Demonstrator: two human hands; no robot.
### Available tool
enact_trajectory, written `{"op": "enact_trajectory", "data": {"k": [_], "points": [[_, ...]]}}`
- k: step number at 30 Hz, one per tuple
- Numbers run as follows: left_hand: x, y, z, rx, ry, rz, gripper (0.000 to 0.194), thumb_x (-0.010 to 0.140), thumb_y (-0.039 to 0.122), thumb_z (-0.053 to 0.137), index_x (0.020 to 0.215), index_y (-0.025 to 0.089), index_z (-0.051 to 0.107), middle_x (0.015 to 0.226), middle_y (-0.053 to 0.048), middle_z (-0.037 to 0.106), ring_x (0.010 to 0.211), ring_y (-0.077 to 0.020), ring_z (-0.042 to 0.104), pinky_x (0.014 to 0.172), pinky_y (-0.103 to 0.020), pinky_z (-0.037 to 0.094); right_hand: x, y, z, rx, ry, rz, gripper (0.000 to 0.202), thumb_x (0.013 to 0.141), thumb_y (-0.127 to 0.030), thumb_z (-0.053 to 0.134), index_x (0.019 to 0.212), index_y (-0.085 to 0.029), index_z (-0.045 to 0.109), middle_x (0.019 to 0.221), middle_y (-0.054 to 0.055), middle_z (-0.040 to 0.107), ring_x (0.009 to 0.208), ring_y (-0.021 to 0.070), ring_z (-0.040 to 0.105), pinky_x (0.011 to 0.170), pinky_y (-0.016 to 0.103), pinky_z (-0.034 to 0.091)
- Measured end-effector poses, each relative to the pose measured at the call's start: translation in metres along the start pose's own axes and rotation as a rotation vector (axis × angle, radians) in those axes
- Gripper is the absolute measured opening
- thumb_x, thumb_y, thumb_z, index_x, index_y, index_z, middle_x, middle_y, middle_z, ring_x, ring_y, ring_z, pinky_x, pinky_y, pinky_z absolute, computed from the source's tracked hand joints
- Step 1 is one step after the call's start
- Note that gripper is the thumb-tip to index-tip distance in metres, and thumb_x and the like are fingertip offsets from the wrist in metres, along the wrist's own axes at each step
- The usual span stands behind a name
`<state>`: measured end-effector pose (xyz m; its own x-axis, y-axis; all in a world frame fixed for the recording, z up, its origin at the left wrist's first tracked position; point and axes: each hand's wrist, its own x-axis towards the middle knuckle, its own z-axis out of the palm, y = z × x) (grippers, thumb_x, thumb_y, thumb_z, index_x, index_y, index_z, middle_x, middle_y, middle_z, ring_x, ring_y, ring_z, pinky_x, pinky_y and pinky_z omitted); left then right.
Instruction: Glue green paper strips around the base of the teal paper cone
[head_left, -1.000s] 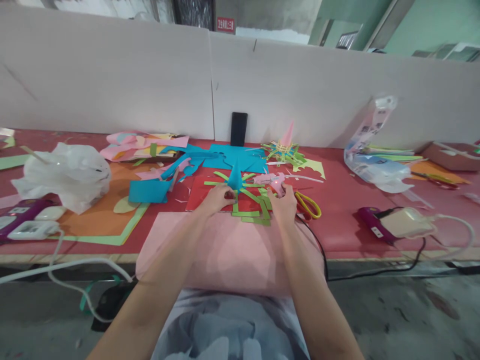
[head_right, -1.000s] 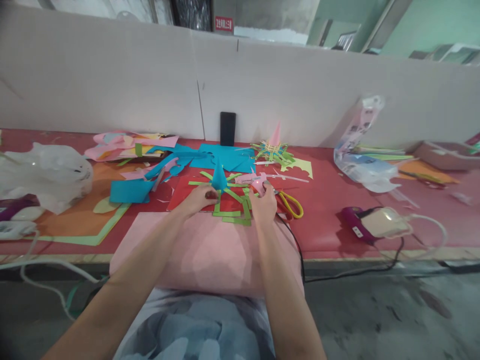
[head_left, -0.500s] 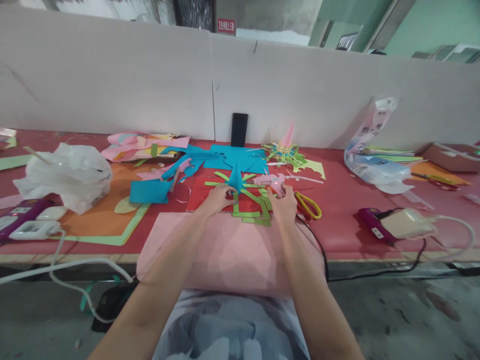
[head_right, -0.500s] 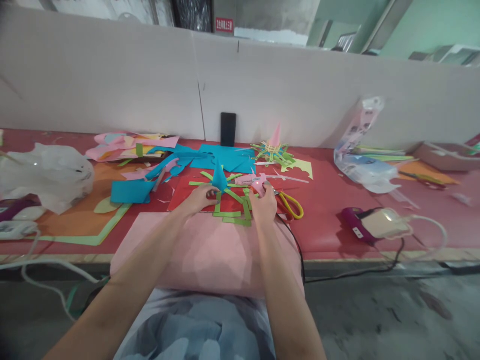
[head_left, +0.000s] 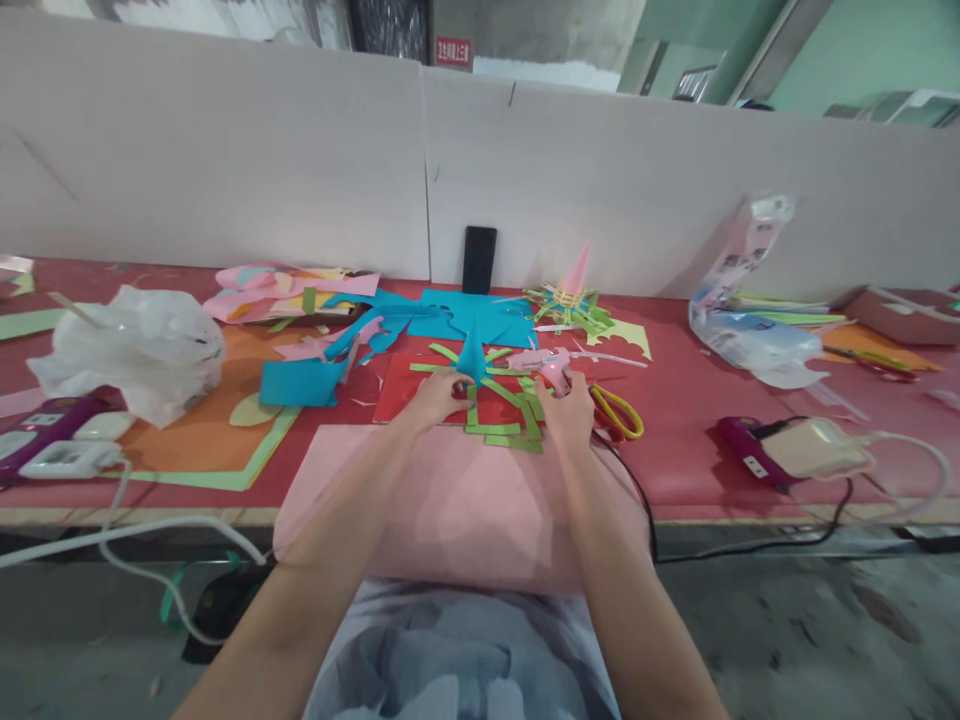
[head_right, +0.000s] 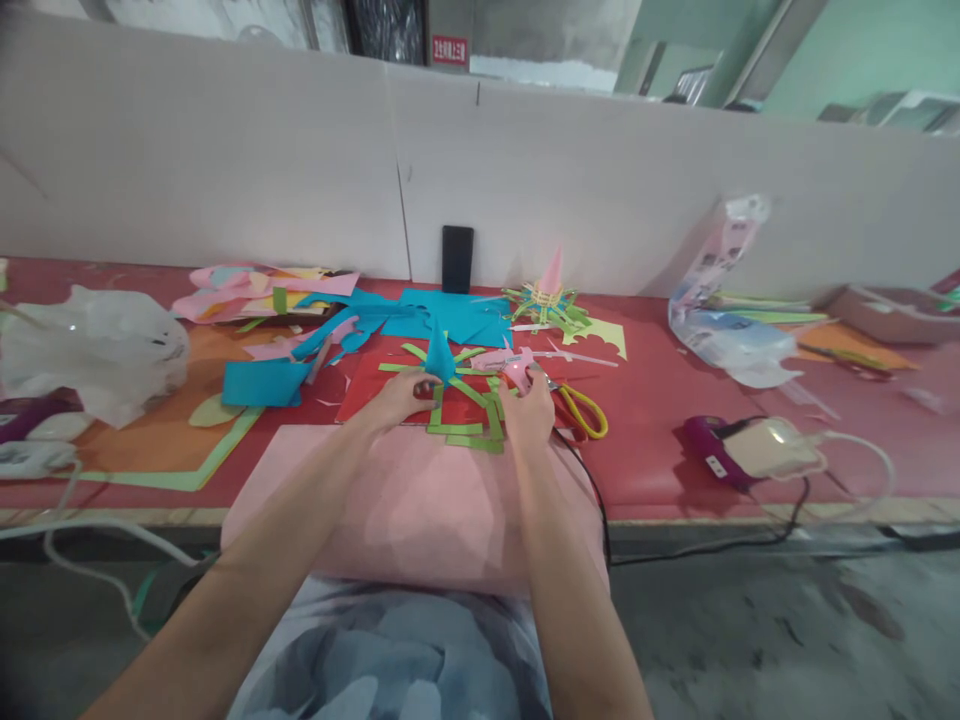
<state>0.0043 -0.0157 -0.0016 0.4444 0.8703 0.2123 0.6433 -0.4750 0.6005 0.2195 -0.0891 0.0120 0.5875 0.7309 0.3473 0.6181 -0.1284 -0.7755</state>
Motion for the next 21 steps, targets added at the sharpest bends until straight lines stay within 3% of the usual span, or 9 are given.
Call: {"op": "enact_trajectory", "data": {"k": [7, 11, 21], "points": [[-0.0017, 0.0000, -0.0007, -0.043, 0.003, -0.002, 0.032, 0.067, 0.033, 0.073, 0.096, 0.022, 0.068, 0.089, -0.003, 0.063, 0.077, -0.0154, 0.056, 0.068, -0.027, 0.043, -0.0007, -0.0017, -0.0011, 0.014, 0.003, 0.011, 0.049, 0.067, -0.047, 0.061, 0.108, -0.021, 0.056, 0.107, 0.009, 0.064, 0.090, 0.0227, 0.058, 0.080, 0.034, 0.043], [-0.0037, 0.0040, -0.0032, 0.008, 0.009, -0.016, 0.025, 0.067, 0.035, 0.073, 0.089, 0.024, 0.070, 0.093, -0.003, 0.064, 0.088, -0.0191, 0.057, 0.076, -0.030, 0.041, -0.0008, -0.0021, -0.0014, 0.000, -0.011, 0.023, 0.049, 0.068, -0.047, 0.061, 0.109, -0.022, 0.055, 0.107, 0.008, 0.064, 0.091, 0.0230, 0.059, 0.080, 0.035, 0.043], [-0.0044, 0.0058, -0.0032, 0.072, 0.053, -0.125, 0.039, 0.062, 0.041, 0.075, 0.096, 0.024, 0.068, 0.092, -0.004, 0.065, 0.094, -0.0238, 0.056, 0.079, -0.036, 0.035, -0.0003, -0.0014, -0.0007, -0.002, -0.001, 0.008, 0.049, 0.068, -0.046, 0.061, 0.110, -0.021, 0.056, 0.107, 0.009, 0.064, 0.093, 0.0234, 0.059, 0.081, 0.035, 0.043]]}}
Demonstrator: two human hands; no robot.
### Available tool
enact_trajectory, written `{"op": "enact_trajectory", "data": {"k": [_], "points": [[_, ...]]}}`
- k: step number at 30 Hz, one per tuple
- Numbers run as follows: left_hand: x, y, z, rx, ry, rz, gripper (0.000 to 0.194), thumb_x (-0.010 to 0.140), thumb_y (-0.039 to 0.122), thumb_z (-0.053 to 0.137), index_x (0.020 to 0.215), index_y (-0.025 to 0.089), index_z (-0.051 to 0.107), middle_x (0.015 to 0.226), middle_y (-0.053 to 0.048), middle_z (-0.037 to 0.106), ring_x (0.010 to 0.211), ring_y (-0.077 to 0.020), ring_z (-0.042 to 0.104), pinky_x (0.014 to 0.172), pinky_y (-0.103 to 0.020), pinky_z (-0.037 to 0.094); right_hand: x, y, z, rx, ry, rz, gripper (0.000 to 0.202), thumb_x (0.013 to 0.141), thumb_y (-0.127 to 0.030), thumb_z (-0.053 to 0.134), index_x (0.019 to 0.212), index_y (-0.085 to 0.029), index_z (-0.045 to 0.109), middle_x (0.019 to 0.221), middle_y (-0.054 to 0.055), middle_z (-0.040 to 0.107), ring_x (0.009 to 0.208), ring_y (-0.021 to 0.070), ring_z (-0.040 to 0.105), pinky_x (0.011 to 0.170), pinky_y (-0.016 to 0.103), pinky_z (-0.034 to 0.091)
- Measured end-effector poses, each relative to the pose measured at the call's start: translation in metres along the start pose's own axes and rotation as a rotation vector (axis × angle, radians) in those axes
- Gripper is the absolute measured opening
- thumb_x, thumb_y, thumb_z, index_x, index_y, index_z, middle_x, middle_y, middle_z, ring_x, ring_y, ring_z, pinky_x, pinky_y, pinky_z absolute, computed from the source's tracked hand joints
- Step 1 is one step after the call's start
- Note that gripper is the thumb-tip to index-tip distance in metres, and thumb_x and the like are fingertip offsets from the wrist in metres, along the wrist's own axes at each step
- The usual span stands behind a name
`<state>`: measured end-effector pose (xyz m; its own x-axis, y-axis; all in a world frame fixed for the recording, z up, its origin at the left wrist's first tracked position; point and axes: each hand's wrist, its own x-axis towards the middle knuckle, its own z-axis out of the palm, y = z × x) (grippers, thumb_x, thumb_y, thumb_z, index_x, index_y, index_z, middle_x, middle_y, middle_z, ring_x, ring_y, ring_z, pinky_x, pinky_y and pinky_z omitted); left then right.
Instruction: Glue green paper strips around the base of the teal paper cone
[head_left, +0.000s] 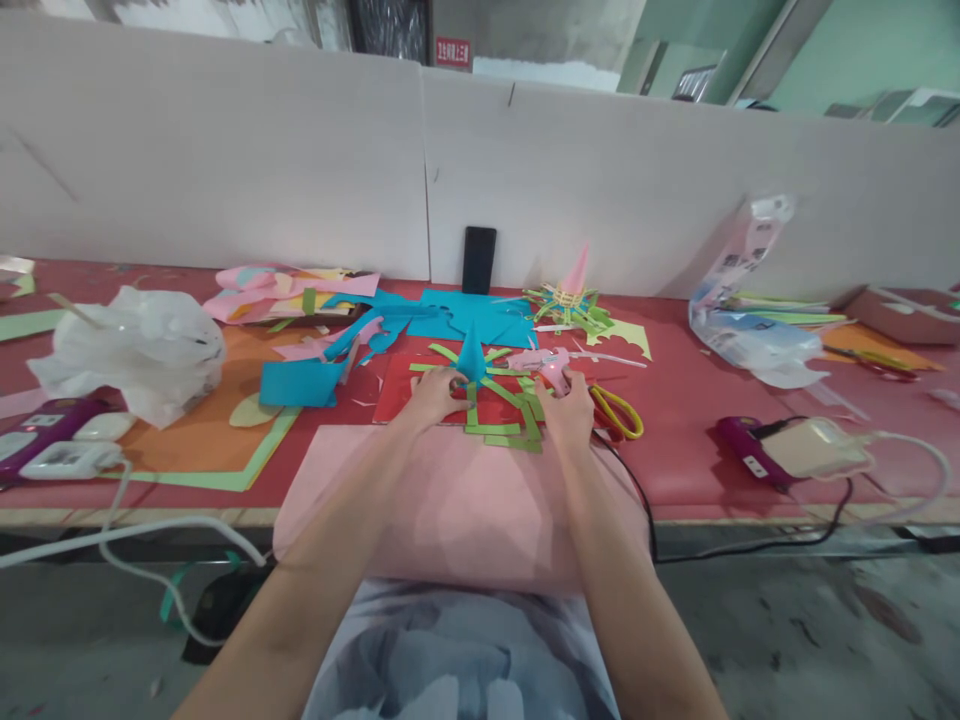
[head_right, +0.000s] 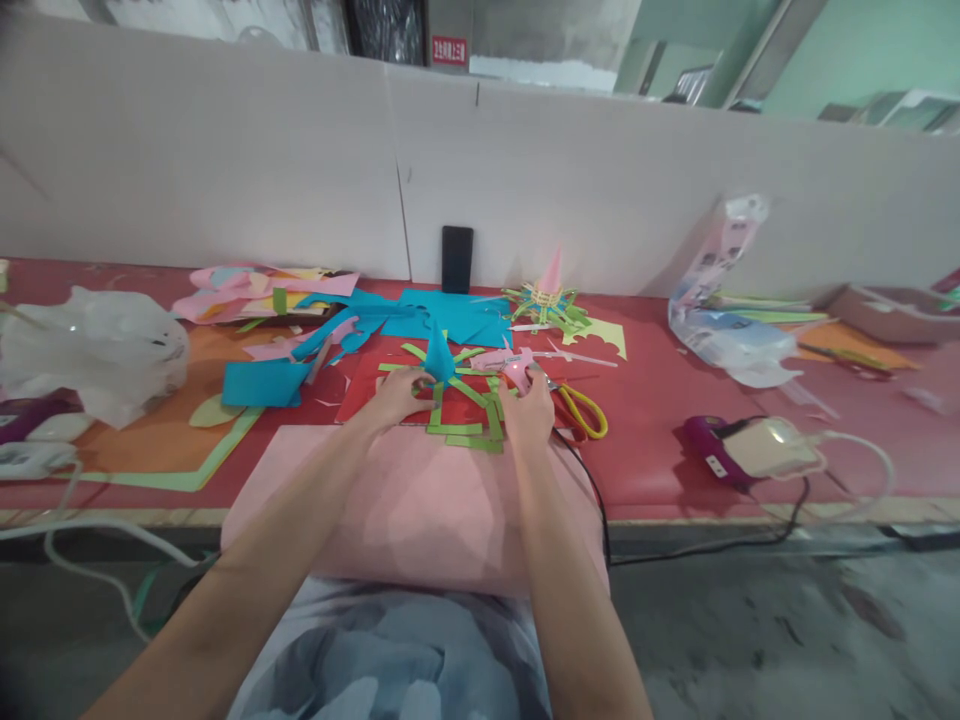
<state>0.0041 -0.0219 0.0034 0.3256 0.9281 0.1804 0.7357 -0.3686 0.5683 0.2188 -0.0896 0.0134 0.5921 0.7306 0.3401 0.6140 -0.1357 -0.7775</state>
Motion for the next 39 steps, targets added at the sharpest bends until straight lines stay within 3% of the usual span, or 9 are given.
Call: {"op": "enact_trajectory", "data": {"k": [6, 15, 26, 29, 34, 36, 39], "points": [[-0.002, 0.004, -0.003, -0.010, -0.021, 0.037, 0.024, 0.066, 0.038, 0.074, 0.085, 0.024, 0.069, 0.096, -0.003, 0.064, 0.099, -0.0242, 0.054, 0.081, -0.036, 0.035, 0.000, 0.001, 0.000, -0.008, -0.002, 0.007, 0.049, 0.068, -0.047, 0.061, 0.110, -0.021, 0.055, 0.107, 0.008, 0.064, 0.094, 0.0243, 0.059, 0.081, 0.035, 0.043], [-0.002, 0.004, -0.004, 0.014, -0.027, 0.046, 0.035, 0.065, 0.042, 0.073, 0.098, 0.028, 0.070, 0.093, -0.003, 0.064, 0.093, -0.0230, 0.056, 0.078, -0.035, 0.035, -0.001, -0.001, -0.001, -0.027, -0.019, 0.013, 0.049, 0.068, -0.047, 0.060, 0.110, -0.022, 0.055, 0.107, 0.008, 0.063, 0.092, 0.0230, 0.059, 0.080, 0.034, 0.043], [-0.003, 0.007, -0.007, -0.008, -0.027, 0.039, 0.033, 0.067, 0.046, 0.071, 0.095, 0.029, 0.071, 0.093, -0.004, 0.066, 0.092, -0.0238, 0.058, 0.078, -0.035, 0.039, 0.000, 0.002, 0.001, 0.013, 0.010, -0.007, 0.050, 0.067, -0.050, 0.060, 0.108, -0.021, 0.056, 0.102, 0.008, 0.064, 0.087, 0.0224, 0.058, 0.077, 0.033, 0.043], [-0.003, 0.014, -0.016, -0.071, 0.060, 0.045, 0.026, 0.076, 0.046, 0.063, 0.089, 0.026, 0.072, 0.089, -0.003, 0.066, 0.086, -0.0192, 0.059, 0.077, -0.032, 0.041, 0.000, 0.002, 0.002, 0.028, 0.024, -0.002, 0.049, 0.067, -0.049, 0.060, 0.107, -0.021, 0.056, 0.102, 0.008, 0.064, 0.088, 0.0220, 0.058, 0.078, 0.033, 0.043], [0.010, 0.034, -0.035, -0.166, 0.419, 0.054, 0.027, 0.082, 0.042, 0.056, 0.094, 0.020, 0.067, 0.092, -0.004, 0.064, 0.079, -0.0146, 0.058, 0.076, -0.026, 0.045, 0.000, 0.001, 0.002, 0.072, 0.042, 0.019, 0.052, 0.067, -0.051, 0.060, 0.109, -0.021, 0.056, 0.101, 0.007, 0.063, 0.086, 0.0213, 0.057, 0.078, 0.033, 0.043], [0.018, 0.042, -0.038, -0.131, 0.463, 0.073, 0.028, 0.079, 0.040, 0.061, 0.099, 0.021, 0.066, 0.098, -0.005, 0.064, 0.089, -0.0172, 0.058, 0.083, -0.028, 0.044, 0.001, 0.002, 0.002, 0.088, 0.054, 0.007, 0.052, 0.067, -0.050, 0.059, 0.110, -0.020, 0.055, 0.101, 0.007, 0.063, 0.085, 0.0207, 0.057, 0.079, 0.032, 0.043], [0.030, 0.052, -0.037, -0.073, 0.438, 0.067, 0.028, 0.077, 0.039, 0.064, 0.098, 0.021, 0.066, 0.103, -0.005, 0.065, 0.099, -0.0204, 0.057, 0.089, -0.031, 0.041, 0.002, 0.004, 0.003, 0.100, 0.073, 0.002, 0.052, 0.067, -0.048, 0.060, 0.110, -0.019, 0.055, 0.100, 0.008, 0.063, 0.083, 0.0198, 0.057, 0.078, 0.032, 0.043]]}}
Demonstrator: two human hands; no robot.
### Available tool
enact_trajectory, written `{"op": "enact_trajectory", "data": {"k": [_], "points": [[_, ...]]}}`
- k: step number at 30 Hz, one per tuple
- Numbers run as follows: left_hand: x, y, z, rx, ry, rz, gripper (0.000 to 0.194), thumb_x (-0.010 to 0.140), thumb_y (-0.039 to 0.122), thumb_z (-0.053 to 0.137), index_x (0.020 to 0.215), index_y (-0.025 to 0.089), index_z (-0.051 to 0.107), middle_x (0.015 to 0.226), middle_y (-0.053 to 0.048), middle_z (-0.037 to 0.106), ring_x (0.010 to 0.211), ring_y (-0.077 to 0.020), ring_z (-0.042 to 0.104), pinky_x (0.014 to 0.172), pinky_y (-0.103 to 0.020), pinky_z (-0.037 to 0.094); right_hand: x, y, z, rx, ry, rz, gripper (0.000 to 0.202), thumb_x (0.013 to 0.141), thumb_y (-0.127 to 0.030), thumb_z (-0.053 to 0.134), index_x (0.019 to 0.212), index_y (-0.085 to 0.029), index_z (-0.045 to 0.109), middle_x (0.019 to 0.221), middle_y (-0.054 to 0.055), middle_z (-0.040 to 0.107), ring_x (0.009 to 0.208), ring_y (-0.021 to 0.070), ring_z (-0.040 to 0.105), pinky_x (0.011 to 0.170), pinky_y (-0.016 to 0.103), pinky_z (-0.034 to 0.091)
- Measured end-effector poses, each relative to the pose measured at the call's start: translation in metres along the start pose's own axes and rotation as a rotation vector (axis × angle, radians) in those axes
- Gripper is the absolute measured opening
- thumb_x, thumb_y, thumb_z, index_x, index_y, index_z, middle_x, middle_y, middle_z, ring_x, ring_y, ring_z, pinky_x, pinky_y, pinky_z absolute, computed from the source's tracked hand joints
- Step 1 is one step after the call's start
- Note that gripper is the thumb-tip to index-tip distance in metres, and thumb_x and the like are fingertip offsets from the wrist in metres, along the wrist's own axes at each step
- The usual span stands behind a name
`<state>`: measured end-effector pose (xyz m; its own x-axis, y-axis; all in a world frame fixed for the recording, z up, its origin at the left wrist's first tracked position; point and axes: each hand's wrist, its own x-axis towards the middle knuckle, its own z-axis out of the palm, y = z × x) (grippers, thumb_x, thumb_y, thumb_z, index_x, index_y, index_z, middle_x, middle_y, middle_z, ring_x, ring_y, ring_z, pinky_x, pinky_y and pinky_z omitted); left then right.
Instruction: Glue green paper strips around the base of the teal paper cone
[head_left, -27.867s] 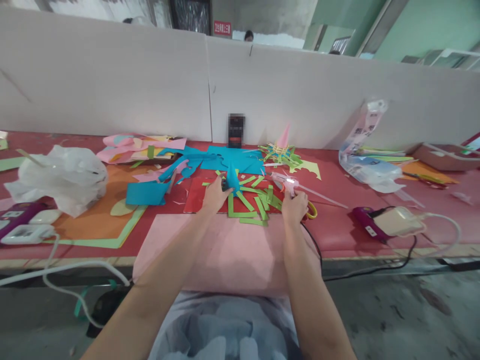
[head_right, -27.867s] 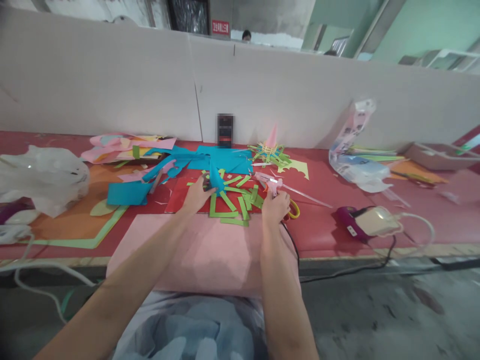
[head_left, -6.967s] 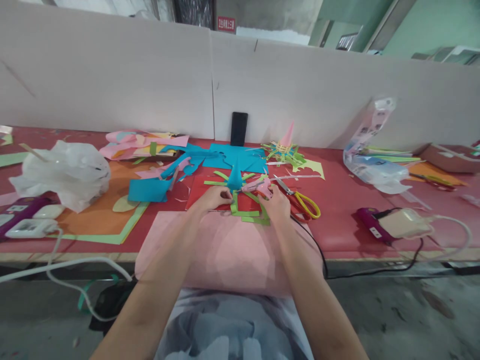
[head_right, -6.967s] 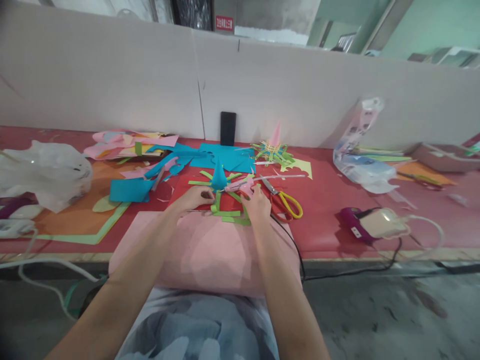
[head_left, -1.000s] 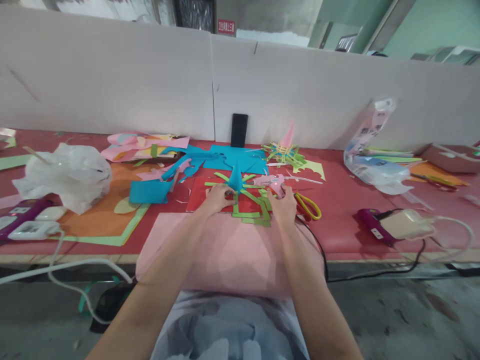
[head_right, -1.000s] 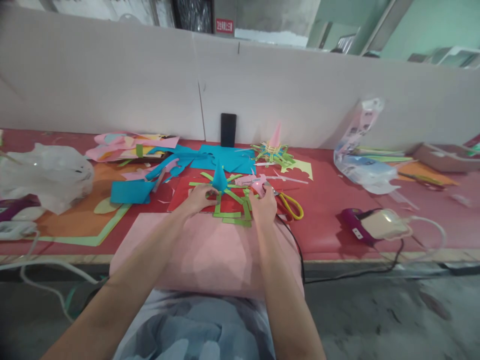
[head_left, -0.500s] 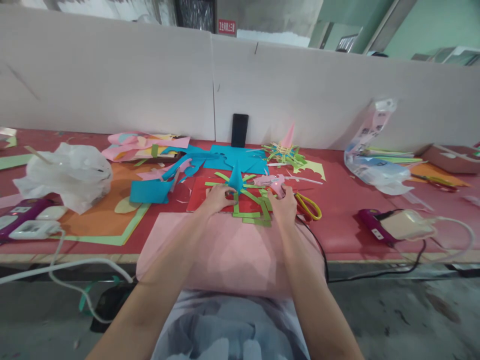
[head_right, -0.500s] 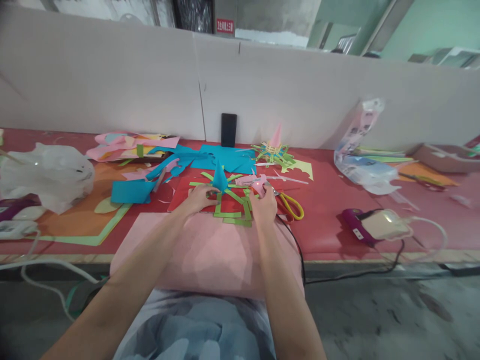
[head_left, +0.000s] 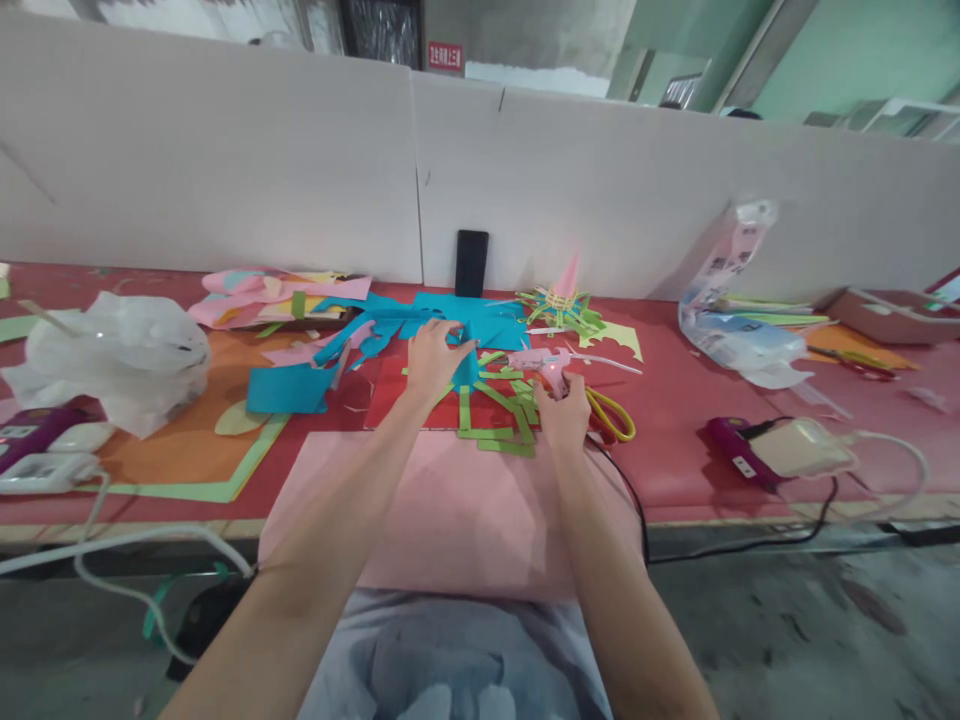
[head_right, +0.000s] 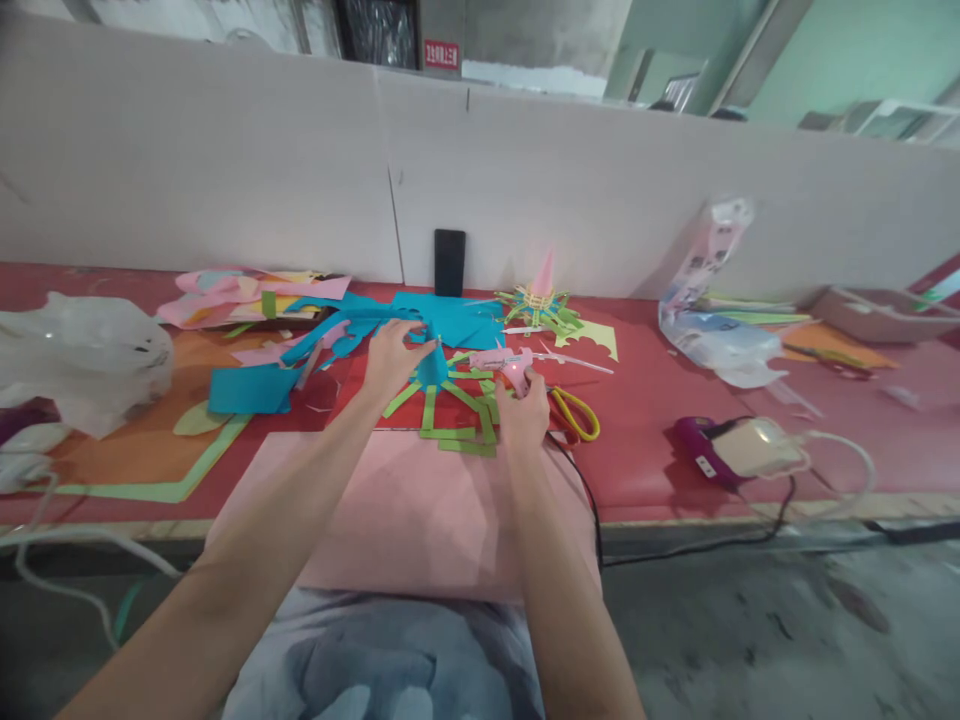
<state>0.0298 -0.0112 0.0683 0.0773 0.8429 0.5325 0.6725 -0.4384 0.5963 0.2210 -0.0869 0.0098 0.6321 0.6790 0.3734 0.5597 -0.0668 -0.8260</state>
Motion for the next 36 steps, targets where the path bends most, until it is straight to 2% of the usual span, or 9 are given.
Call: {"op": "enact_trajectory", "data": {"k": [4, 8, 17, 28, 36], "points": [[0.010, 0.001, 0.006, 0.028, -0.072, -0.061, 0.021, 0.080, 0.038, 0.060, 0.090, 0.021, 0.067, 0.103, -0.005, 0.067, 0.098, -0.0211, 0.060, 0.087, -0.031, 0.043, 0.001, 0.001, 0.001, 0.020, 0.007, 0.010, 0.051, 0.068, -0.048, 0.059, 0.108, -0.019, 0.055, 0.099, 0.008, 0.063, 0.078, 0.0189, 0.057, 0.075, 0.031, 0.044], [0.019, -0.002, 0.002, -0.029, -0.067, -0.095, 0.022, 0.081, 0.037, 0.059, 0.090, 0.020, 0.068, 0.098, -0.005, 0.070, 0.091, -0.0194, 0.063, 0.083, -0.029, 0.046, 0.000, 0.000, 0.000, 0.036, 0.006, 0.015, 0.050, 0.068, -0.050, 0.059, 0.107, -0.020, 0.054, 0.099, 0.007, 0.063, 0.077, 0.0185, 0.057, 0.073, 0.030, 0.044], [0.023, -0.002, -0.007, -0.049, -0.087, -0.062, 0.019, 0.080, 0.031, 0.062, 0.094, 0.020, 0.069, 0.103, -0.004, 0.071, 0.096, -0.0193, 0.064, 0.089, -0.028, 0.046, -0.002, -0.004, -0.002, 0.048, 0.002, 0.015, 0.049, 0.068, -0.049, 0.059, 0.107, -0.020, 0.054, 0.099, 0.006, 0.063, 0.077, 0.0182, 0.057, 0.072, 0.030, 0.044], [0.027, 0.001, -0.015, -0.016, -0.168, -0.003, 0.020, 0.079, 0.029, 0.063, 0.095, 0.020, 0.070, 0.101, -0.003, 0.071, 0.095, -0.0198, 0.064, 0.088, -0.027, 0.045, -0.001, -0.003, -0.002, 0.027, -0.008, 0.008, 0.052, 0.067, -0.052, 0.059, 0.109, -0.019, 0.055, 0.099, 0.007, 0.064, 0.079, 0.0187, 0.058, 0.074, 0.030, 0.044], [0.021, -0.009, -0.007, -0.027, -0.215, 0.022, 0.020, 0.078, 0.028, 0.064, 0.096, 0.019, 0.069, 0.104, -0.004, 0.070, 0.098, -0.0197, 0.064, 0.089, -0.026, 0.045, 0.000, 0.004, 0.003, 0.035, -0.022, 0.039, 0.052, 0.068, -0.050, 0.060, 0.110, -0.021, 0.055, 0.100, 0.006, 0.063, 0.083, 0.0201, 0.058, 0.073, 0.030, 0.045]]}}
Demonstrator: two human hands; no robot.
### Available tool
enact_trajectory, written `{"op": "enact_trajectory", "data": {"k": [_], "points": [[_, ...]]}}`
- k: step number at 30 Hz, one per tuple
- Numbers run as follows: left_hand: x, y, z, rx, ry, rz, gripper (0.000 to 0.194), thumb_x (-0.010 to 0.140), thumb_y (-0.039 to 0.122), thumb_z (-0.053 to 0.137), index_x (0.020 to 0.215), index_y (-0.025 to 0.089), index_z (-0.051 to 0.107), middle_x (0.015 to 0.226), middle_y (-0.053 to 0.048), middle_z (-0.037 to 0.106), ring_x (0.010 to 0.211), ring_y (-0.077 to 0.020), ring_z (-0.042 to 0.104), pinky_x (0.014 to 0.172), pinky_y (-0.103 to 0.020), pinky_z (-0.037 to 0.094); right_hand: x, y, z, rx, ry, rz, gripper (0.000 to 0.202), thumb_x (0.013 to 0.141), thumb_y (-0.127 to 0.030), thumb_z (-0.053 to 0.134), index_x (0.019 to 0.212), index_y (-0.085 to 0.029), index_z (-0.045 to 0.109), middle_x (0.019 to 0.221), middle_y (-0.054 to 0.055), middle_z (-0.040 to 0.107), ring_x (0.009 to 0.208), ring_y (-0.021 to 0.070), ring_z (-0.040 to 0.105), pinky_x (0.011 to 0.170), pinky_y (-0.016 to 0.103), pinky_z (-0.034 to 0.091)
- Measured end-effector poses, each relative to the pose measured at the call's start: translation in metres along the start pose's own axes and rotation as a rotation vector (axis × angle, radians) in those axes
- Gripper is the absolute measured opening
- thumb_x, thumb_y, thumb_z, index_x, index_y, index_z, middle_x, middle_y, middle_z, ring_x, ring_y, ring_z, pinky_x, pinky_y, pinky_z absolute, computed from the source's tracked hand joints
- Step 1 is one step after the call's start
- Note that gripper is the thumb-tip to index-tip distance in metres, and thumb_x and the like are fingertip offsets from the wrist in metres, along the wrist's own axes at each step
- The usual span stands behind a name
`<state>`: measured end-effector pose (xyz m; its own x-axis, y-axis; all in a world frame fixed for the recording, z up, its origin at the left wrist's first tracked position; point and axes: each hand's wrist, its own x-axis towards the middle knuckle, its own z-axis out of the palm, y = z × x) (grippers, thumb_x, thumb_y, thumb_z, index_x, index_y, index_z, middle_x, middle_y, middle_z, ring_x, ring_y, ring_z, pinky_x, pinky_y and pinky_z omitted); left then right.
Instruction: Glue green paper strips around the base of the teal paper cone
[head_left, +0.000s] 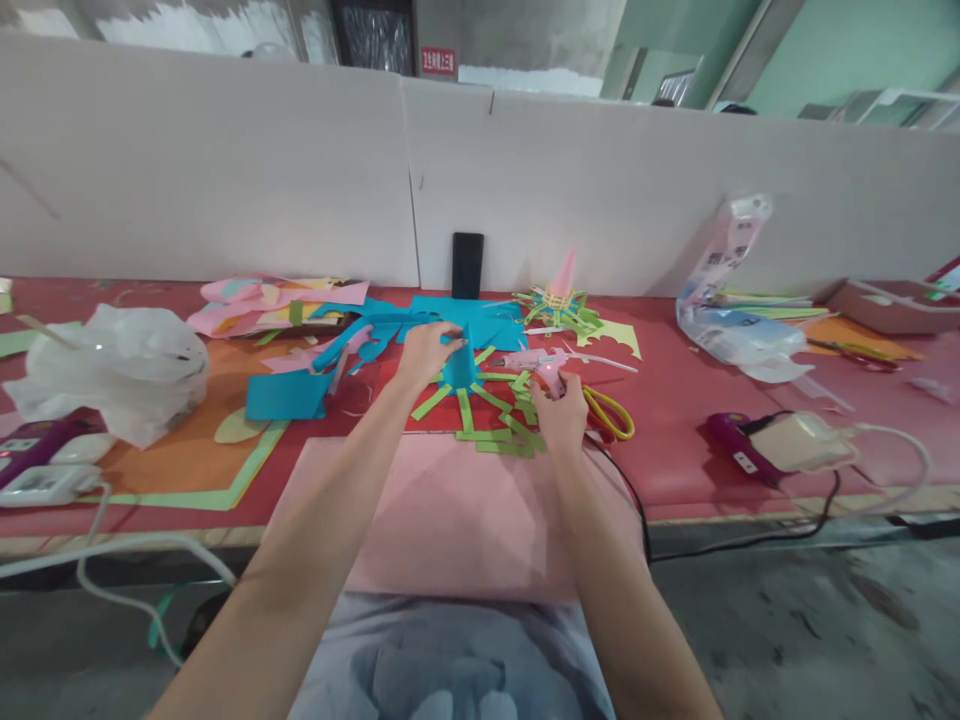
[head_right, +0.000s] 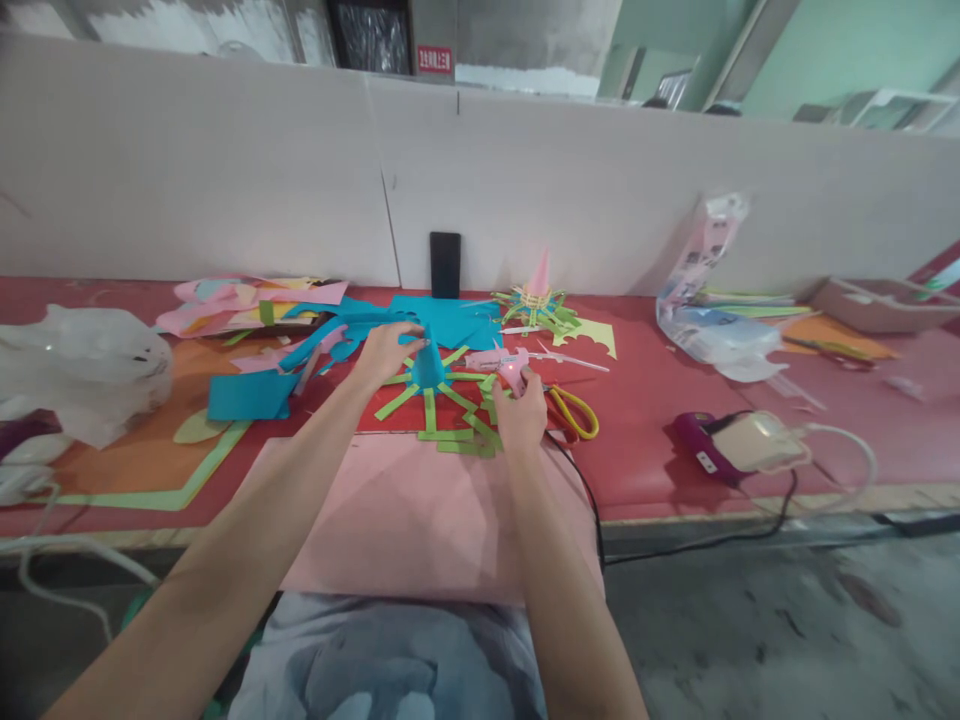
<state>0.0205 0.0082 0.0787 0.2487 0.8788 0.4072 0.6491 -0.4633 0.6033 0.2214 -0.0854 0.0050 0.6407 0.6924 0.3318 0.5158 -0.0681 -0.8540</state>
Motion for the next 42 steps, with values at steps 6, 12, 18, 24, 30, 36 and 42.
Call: {"op": "enact_trajectory", "data": {"k": [6, 12, 18, 24, 30, 36, 42], "points": [[0.000, 0.000, 0.004, -0.014, -0.024, -0.020, 0.026, 0.078, 0.031, 0.065, 0.102, 0.020, 0.067, 0.107, -0.005, 0.069, 0.099, -0.0209, 0.063, 0.088, -0.029, 0.046, 0.000, -0.001, -0.001, -0.006, 0.001, -0.014, 0.052, 0.067, -0.050, 0.060, 0.110, -0.021, 0.055, 0.101, 0.007, 0.063, 0.082, 0.0200, 0.058, 0.074, 0.031, 0.044], [0.010, 0.002, -0.006, -0.006, -0.020, -0.010, 0.020, 0.078, 0.027, 0.064, 0.097, 0.019, 0.068, 0.104, -0.005, 0.070, 0.098, -0.0206, 0.063, 0.089, -0.029, 0.045, -0.001, -0.005, -0.003, 0.000, -0.014, 0.015, 0.053, 0.067, -0.049, 0.061, 0.112, -0.021, 0.055, 0.100, 0.007, 0.064, 0.079, 0.0196, 0.058, 0.073, 0.031, 0.044], [-0.016, -0.019, 0.007, -0.148, 0.135, 0.003, 0.027, 0.077, 0.024, 0.064, 0.104, 0.019, 0.063, 0.111, -0.006, 0.066, 0.097, -0.0178, 0.062, 0.087, -0.028, 0.047, -0.002, -0.009, -0.005, -0.069, -0.011, 0.028, 0.051, 0.067, -0.048, 0.061, 0.110, -0.022, 0.056, 0.101, 0.006, 0.064, 0.085, 0.0207, 0.059, 0.075, 0.031, 0.043], [-0.060, -0.047, 0.014, -0.033, 0.222, -0.103, 0.005, 0.079, 0.021, 0.061, 0.080, 0.018, 0.064, 0.087, -0.004, 0.065, 0.074, -0.0149, 0.060, 0.073, -0.028, 0.048, -0.004, -0.010, -0.003, -0.117, -0.039, 0.002, 0.050, 0.068, -0.048, 0.060, 0.111, -0.022, 0.054, 0.104, 0.007, 0.064, 0.087, 0.0209, 0.059, 0.076, 0.031, 0.043], [-0.061, -0.048, 0.023, -0.093, 0.084, -0.048, 0.007, 0.080, 0.021, 0.059, 0.082, 0.018, 0.065, 0.085, -0.003, 0.066, 0.074, -0.0144, 0.059, 0.072, -0.027, 0.047, -0.005, -0.009, -0.001, -0.148, -0.092, -0.009, 0.050, 0.069, -0.049, 0.059, 0.111, -0.022, 0.054, 0.101, 0.006, 0.064, 0.088, 0.0218, 0.060, 0.076, 0.033, 0.044], [-0.060, -0.051, 0.034, -0.082, -0.107, -0.023, 0.013, 0.077, 0.028, 0.062, 0.085, 0.018, 0.065, 0.084, -0.003, 0.066, 0.073, -0.0153, 0.058, 0.068, -0.027, 0.046, -0.005, -0.007, 0.003, -0.180, -0.124, -0.085, 0.049, 0.071, -0.049, 0.058, 0.112, -0.022, 0.053, 0.105, 0.008, 0.064, 0.091, 0.0226, 0.059, 0.077, 0.034, 0.044], [-0.064, -0.048, 0.034, -0.029, -0.159, -0.026, 0.031, 0.069, 0.037, 0.071, 0.091, 0.017, 0.063, 0.092, -0.005, 0.062, 0.077, -0.0172, 0.059, 0.069, -0.029, 0.047, -0.005, -0.007, 0.004, -0.188, -0.154, -0.073, 0.049, 0.070, -0.047, 0.059, 0.112, -0.022, 0.053, 0.103, 0.007, 0.065, 0.092, 0.0233, 0.060, 0.077, 0.034, 0.045]]}}
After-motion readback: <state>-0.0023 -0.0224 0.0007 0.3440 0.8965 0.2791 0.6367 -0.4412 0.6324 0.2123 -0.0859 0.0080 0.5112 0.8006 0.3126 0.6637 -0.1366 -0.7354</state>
